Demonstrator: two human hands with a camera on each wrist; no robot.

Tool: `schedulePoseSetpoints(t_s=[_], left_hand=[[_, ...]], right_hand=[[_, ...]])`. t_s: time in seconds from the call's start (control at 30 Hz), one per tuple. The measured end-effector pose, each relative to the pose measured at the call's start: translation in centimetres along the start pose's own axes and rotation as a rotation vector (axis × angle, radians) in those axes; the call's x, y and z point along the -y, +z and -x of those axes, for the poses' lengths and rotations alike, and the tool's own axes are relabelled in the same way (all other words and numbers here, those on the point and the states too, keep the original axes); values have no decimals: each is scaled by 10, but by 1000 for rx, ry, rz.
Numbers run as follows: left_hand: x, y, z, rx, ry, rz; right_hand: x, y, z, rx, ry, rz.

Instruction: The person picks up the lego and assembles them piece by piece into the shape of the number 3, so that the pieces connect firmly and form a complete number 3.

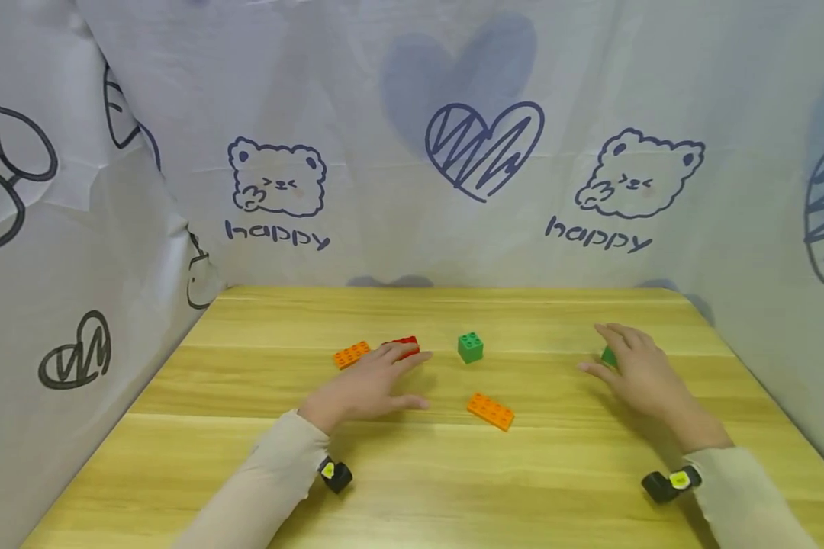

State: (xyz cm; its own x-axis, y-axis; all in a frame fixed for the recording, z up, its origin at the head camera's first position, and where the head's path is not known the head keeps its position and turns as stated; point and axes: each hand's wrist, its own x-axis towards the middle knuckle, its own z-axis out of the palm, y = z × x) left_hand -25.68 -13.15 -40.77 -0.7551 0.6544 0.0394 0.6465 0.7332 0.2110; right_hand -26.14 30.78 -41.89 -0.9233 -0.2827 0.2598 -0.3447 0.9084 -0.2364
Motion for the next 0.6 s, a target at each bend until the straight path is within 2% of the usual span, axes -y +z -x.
schedulePoseSetpoints(t_s=[0.27,0.6], left_hand=[[-17,10,-19,20,49,51],[-32,22,-39,29,127,62]], right_hand=[[-16,4,-2,-17,45,-41],[-26,8,-4,-37,102,-44]])
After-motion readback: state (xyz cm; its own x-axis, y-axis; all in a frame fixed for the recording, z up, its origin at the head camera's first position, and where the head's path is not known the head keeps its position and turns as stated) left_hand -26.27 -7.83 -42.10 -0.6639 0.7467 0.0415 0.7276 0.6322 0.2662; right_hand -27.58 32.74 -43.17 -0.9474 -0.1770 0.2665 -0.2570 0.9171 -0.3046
